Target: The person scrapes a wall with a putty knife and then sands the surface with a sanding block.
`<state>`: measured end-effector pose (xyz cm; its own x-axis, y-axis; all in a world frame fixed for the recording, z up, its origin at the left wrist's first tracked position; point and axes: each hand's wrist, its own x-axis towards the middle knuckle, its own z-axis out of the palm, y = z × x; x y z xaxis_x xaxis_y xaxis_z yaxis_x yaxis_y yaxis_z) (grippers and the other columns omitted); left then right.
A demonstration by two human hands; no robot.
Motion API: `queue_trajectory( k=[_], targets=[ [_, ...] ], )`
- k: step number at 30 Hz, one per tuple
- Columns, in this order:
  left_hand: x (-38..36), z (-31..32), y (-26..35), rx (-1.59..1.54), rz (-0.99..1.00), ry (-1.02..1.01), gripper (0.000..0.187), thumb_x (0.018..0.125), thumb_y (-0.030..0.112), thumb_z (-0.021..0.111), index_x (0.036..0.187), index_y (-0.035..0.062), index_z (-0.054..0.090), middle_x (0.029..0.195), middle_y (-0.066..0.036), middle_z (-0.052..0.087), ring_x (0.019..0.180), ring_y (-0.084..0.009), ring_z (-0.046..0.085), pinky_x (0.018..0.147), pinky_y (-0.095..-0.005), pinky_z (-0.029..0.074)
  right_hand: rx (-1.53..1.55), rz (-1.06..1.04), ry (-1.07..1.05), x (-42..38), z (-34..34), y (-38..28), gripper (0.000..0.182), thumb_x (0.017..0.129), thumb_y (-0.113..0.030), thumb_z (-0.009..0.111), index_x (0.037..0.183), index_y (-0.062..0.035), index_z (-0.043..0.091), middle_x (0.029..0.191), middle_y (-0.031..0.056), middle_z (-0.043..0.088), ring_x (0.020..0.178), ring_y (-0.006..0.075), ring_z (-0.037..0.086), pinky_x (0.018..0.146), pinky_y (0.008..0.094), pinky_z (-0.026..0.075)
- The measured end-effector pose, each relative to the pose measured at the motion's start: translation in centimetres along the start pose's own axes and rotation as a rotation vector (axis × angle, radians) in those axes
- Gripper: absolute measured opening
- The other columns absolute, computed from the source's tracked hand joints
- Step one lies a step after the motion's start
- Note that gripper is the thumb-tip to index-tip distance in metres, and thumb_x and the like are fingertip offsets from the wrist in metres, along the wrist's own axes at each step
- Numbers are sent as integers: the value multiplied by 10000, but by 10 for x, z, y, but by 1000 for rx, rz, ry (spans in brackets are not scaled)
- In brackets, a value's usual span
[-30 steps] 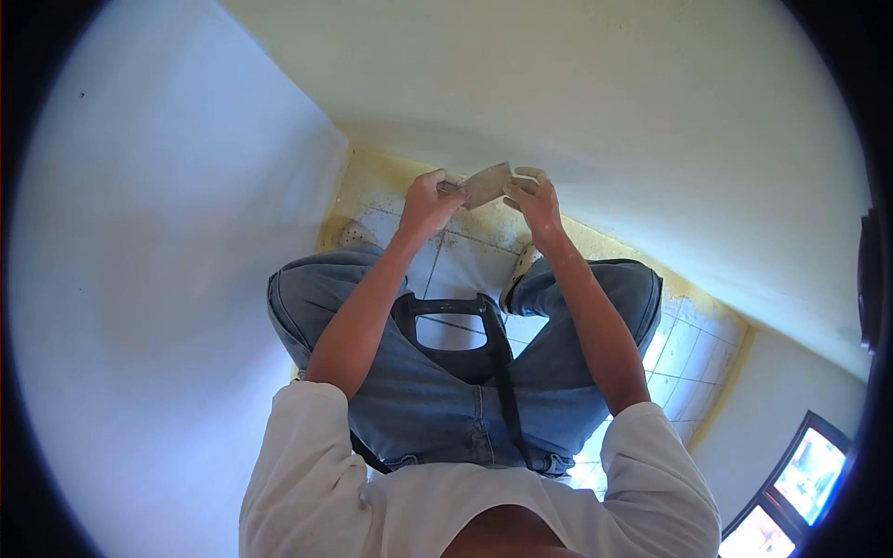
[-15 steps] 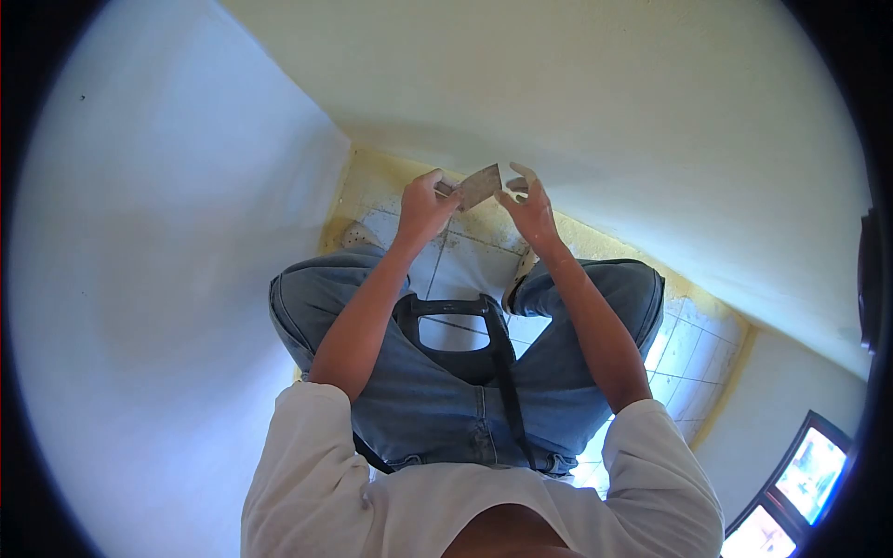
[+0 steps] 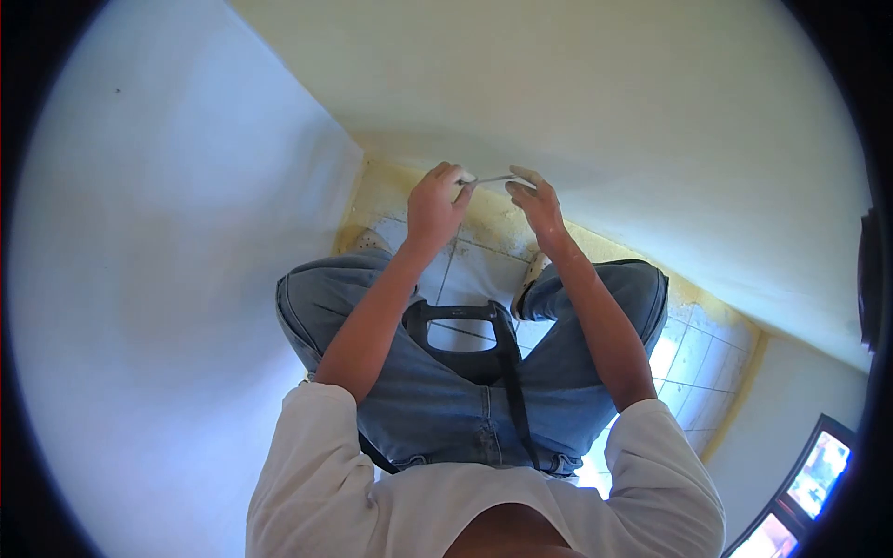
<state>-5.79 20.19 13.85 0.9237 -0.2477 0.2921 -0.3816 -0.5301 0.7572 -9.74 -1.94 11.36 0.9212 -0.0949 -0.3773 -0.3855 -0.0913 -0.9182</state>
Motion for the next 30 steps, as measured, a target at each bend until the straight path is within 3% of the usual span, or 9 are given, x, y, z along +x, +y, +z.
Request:
queue_trajectory(
  k=[5,8,11,14,17,20,23,26,30],
  targets=[
    [-5,-24,32,200,485,192,257,761,54,835,987,173,800,1174,-25,699,1074,-267,657,881,-404,510,722,206,-81,-11,-1,-21,431,1125,-322,471,1442,-37,542,1381,125,627,1286,285,610,1040,459,534],
    [-14,-26,32,242,537,192,322,768,99,833,1068,211,804,1172,1,689,1086,-268,648,942,-464,491,795,143,-140,-21,3,-42,415,1138,-357,421,1387,-60,568,1355,122,644,1267,269,615,1055,468,504],
    [-16,-24,26,260,537,202,314,764,102,843,1054,218,808,1164,7,689,1088,-255,646,944,-455,483,921,159,-152,-25,6,-55,454,1135,-417,415,1391,-73,567,1342,123,649,1255,269,613,1084,474,477],
    [-16,-25,26,264,500,211,296,769,99,847,1039,214,808,1154,7,689,1089,-261,643,938,-459,484,927,141,-191,-31,1,-57,403,1115,-359,508,1369,-58,591,1338,115,655,1256,251,614,1079,458,483],
    [-14,-24,27,205,496,182,297,746,39,847,1003,184,814,1137,-3,708,1030,-270,647,931,-426,475,694,28,-247,-34,3,-49,334,1065,-239,632,1327,-33,623,1334,108,655,1245,229,621,1050,413,507],
    [-15,-18,31,91,400,48,265,786,91,849,1039,148,798,1156,-30,715,1047,-291,654,933,-434,496,712,-8,-208,-34,0,-28,302,1016,-131,700,1284,-4,647,1338,101,652,1254,209,615,1011,362,529],
    [-12,-18,33,-78,269,-324,305,834,144,836,1131,118,774,1195,-73,715,1115,-318,659,970,-444,519,811,33,-29,-35,-7,23,308,1024,-128,690,1310,-32,626,1297,90,647,1221,222,619,1010,356,544],
    [-13,-16,16,-29,233,-564,410,869,194,816,1260,107,726,1230,-117,704,1185,-349,648,1018,-452,528,994,316,402,-51,-5,40,325,1041,-142,667,1346,-62,591,1243,85,634,1169,238,624,1059,390,546],
    [-5,-21,5,122,101,-630,563,903,350,786,1392,106,650,1335,-152,675,1269,-375,628,1071,-478,521,1192,323,646,-52,2,75,350,1049,-138,644,1375,-56,547,1202,106,619,1130,278,625,1090,464,563]
  ],
)
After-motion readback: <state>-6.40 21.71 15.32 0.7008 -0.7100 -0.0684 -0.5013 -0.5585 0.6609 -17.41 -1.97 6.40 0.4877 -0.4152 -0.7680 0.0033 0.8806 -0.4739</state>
